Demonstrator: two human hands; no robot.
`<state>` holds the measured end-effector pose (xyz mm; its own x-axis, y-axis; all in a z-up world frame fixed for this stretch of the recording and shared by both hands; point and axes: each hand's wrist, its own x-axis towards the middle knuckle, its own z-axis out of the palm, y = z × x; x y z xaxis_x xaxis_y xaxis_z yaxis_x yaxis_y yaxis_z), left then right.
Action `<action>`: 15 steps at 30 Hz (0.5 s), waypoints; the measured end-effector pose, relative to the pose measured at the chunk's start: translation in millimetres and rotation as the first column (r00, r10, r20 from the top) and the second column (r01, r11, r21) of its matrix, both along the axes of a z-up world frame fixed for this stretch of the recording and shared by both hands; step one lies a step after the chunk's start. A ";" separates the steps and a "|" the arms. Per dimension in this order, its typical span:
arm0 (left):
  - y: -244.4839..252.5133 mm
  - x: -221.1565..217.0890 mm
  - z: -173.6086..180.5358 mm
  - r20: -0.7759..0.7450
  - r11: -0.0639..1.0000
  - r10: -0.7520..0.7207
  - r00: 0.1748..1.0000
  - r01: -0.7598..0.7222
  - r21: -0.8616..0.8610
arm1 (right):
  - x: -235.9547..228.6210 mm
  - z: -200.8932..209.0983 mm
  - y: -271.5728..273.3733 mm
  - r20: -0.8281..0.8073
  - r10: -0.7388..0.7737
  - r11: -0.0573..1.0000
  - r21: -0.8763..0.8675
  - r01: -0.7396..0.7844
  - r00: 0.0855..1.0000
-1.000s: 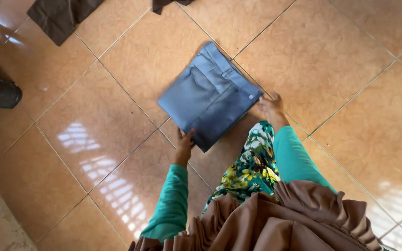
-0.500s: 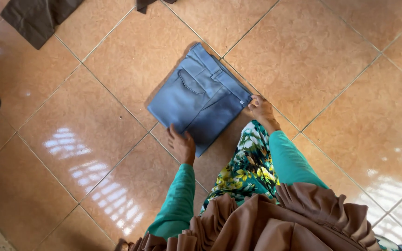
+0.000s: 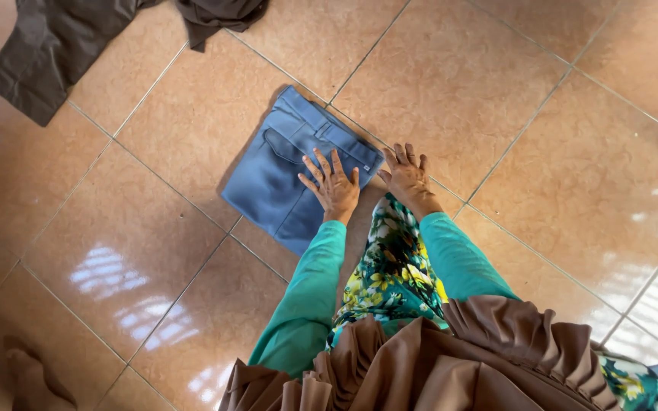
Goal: Folding blue trousers on the floor and stacking them in a pile.
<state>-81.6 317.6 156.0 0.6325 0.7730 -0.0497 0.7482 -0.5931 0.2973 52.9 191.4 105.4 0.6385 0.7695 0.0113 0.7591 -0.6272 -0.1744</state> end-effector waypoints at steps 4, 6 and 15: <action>-14.5 20.1 -4.2 -0.008 0.998 -0.055 0.998 0.055 -0.037 | 12.1 2.4 -17.9 -0.111 -0.075 0.996 -0.066 0.068 0.991; -34.9 37.8 -5.7 0.003 0.995 -0.089 0.996 0.089 -0.055 | 17.6 14.0 -42.2 -0.118 -0.122 0.990 -0.090 0.112 0.985; -177.2 116.4 18.5 -0.072 0.875 -0.477 0.876 0.464 -0.138 | 45.3 39.4 -201.3 -0.128 -0.497 0.853 -0.252 0.456 0.858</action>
<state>34.8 140.4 174.5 0.9068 0.3705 -0.2012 0.4184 -0.8494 0.3217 98.2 -10.0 144.8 0.9017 0.3416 -0.2652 0.3247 -0.9398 -0.1064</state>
